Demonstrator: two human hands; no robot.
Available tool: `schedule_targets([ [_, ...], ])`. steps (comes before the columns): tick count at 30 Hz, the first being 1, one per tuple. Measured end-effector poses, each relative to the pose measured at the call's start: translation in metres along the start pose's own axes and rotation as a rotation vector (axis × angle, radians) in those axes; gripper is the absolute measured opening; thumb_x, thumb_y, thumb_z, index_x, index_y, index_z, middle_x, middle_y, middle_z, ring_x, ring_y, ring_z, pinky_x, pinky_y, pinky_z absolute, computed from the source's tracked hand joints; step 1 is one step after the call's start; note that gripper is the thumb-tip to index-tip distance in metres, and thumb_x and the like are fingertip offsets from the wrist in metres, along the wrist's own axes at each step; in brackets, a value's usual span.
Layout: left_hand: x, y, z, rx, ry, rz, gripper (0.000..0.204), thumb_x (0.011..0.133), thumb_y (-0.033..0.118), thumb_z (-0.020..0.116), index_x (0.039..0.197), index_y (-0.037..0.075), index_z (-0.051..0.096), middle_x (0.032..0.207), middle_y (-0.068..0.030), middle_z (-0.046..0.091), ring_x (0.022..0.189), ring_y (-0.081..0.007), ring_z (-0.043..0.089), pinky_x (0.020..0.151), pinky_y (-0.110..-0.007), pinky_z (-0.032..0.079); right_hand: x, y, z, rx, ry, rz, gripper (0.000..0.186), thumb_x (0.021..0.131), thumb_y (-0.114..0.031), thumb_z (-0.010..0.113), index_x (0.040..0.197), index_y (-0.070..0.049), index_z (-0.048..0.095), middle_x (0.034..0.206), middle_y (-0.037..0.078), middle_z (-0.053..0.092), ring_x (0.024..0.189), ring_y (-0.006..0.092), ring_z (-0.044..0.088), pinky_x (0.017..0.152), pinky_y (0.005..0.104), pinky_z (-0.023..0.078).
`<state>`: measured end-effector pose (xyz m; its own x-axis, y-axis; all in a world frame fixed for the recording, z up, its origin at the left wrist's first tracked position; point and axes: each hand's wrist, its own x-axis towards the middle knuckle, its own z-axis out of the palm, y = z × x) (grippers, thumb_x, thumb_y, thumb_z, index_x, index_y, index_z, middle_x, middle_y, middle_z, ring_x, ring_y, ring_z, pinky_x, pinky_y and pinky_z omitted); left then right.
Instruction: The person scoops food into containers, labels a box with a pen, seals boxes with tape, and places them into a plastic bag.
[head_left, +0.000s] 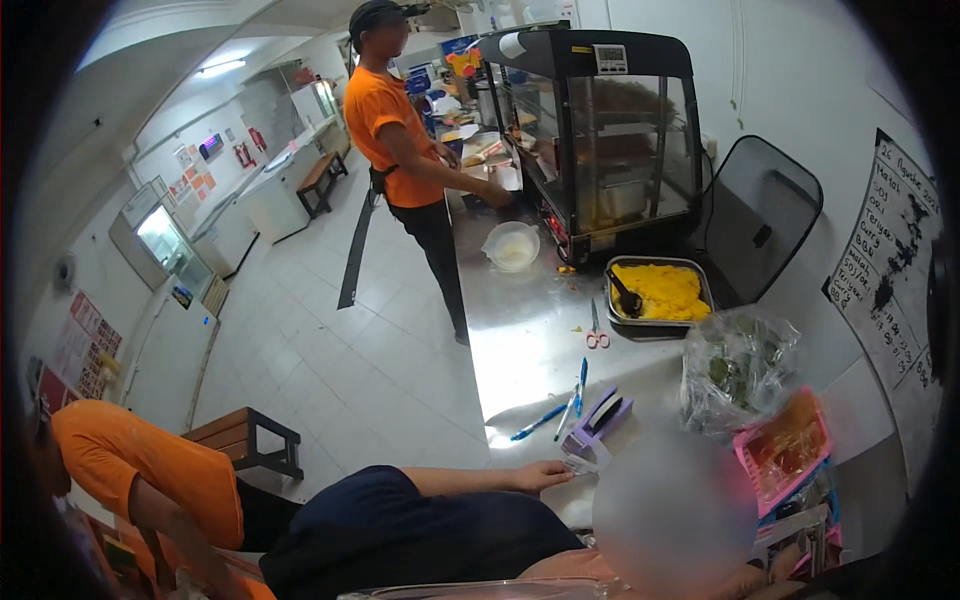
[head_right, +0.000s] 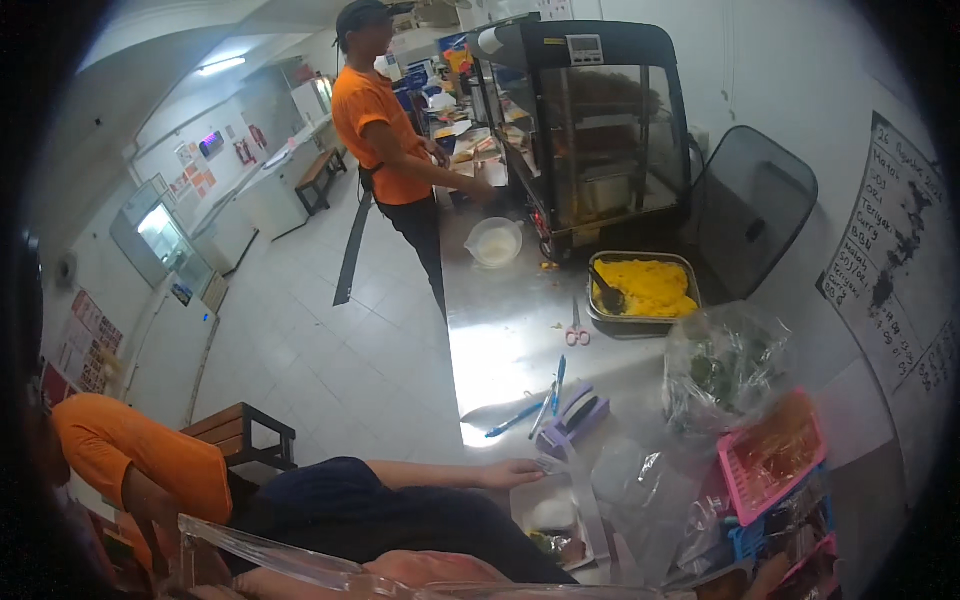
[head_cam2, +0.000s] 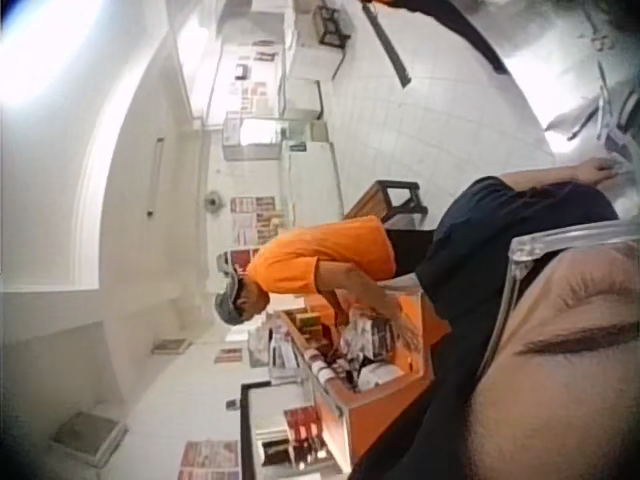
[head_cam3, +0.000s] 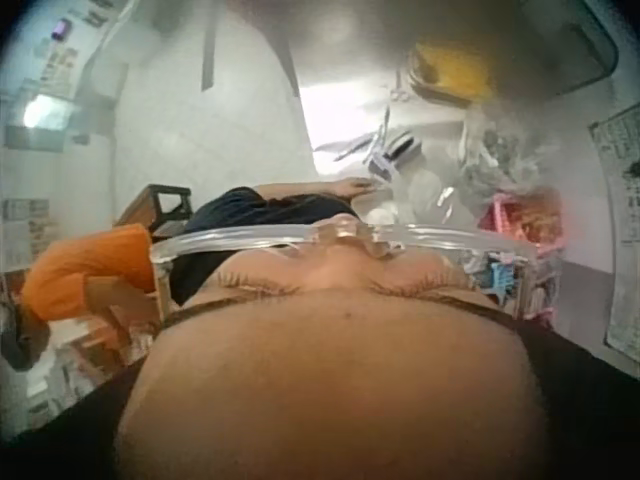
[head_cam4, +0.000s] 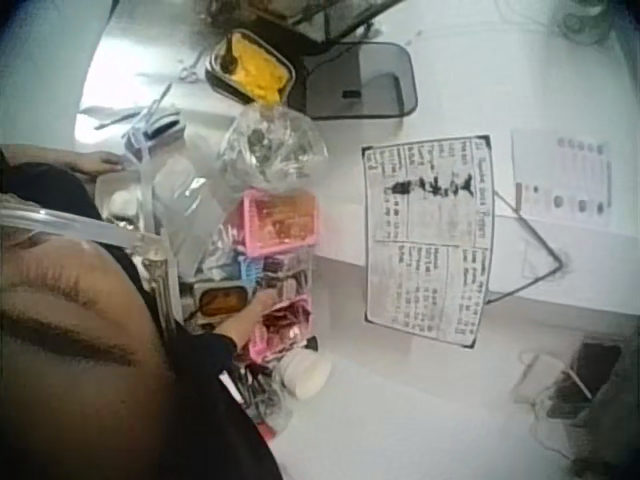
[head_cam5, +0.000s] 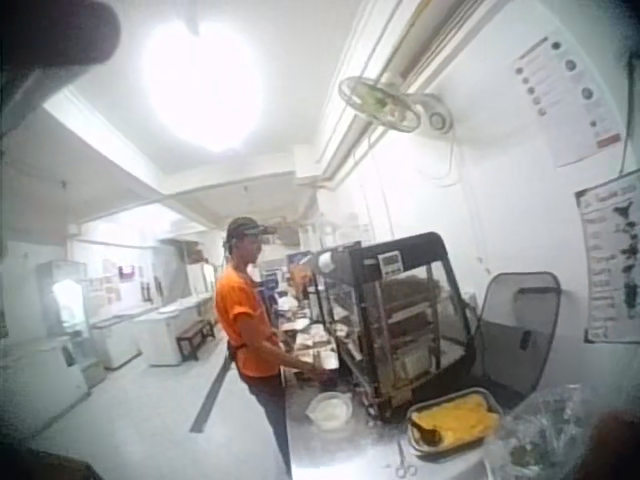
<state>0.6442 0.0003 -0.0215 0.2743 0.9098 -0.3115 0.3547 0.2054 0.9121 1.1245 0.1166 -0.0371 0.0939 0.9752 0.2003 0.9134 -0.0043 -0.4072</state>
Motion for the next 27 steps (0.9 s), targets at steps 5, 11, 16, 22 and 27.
schedule_targets([
  [5,-0.011,0.035,-0.024,0.257,-0.164,-0.018,0.050,0.096,0.041,0.038,0.119,0.000,0.053,0.119,-0.0191,0.051,0.113,-0.0321,0.048,0.098,-0.039,0.036,-0.004,-0.035,0.009,-0.009,-0.030,-0.007,0.042,0.080,-0.022,0.062,0.118,-0.006,0.055,0.110,0.013,0.061,0.098,0.0262,0.060,0.084,0.0351,0.047],
  [11,-0.029,0.057,-0.052,0.351,-0.156,0.173,0.039,0.093,0.034,0.047,0.103,-0.001,0.061,0.100,-0.0186,0.059,0.097,-0.0315,0.057,0.085,-0.038,0.044,-0.005,-0.040,0.001,-0.038,-0.021,0.014,0.041,0.080,-0.022,0.062,0.117,-0.006,0.055,0.109,0.013,0.062,0.097,0.0268,0.060,0.083,0.0352,0.047],
  [16,-0.053,0.076,-0.062,0.405,-0.286,0.109,0.038,0.093,0.032,0.046,0.109,0.001,0.060,0.106,-0.0192,0.058,0.102,-0.0309,0.054,0.090,-0.039,0.041,-0.004,-0.039,-0.002,-0.054,-0.028,0.015,0.040,0.080,-0.022,0.061,0.116,-0.006,0.056,0.108,0.013,0.062,0.096,0.0273,0.060,0.082,0.0354,0.047],
  [22,-0.065,0.096,-0.059,0.376,-0.308,0.139,0.039,0.094,0.031,0.046,0.105,-0.002,0.061,0.103,-0.0195,0.059,0.096,-0.0311,0.056,0.086,-0.039,0.043,0.005,-0.032,-0.002,-0.085,-0.041,-0.012,0.039,0.080,-0.022,0.061,0.115,-0.006,0.057,0.107,0.014,0.062,0.095,0.0278,0.060,0.082,0.0355,0.048],
  [27,-0.068,0.091,-0.056,0.272,-0.263,0.145,0.037,0.093,0.030,0.047,0.105,-0.002,0.062,0.102,-0.0198,0.060,0.095,-0.0311,0.057,0.085,-0.038,0.044,0.011,-0.015,-0.008,-0.113,-0.023,0.002,0.038,0.079,-0.022,0.060,0.115,-0.007,0.057,0.106,0.014,0.062,0.094,0.0283,0.060,0.081,0.0357,0.048],
])
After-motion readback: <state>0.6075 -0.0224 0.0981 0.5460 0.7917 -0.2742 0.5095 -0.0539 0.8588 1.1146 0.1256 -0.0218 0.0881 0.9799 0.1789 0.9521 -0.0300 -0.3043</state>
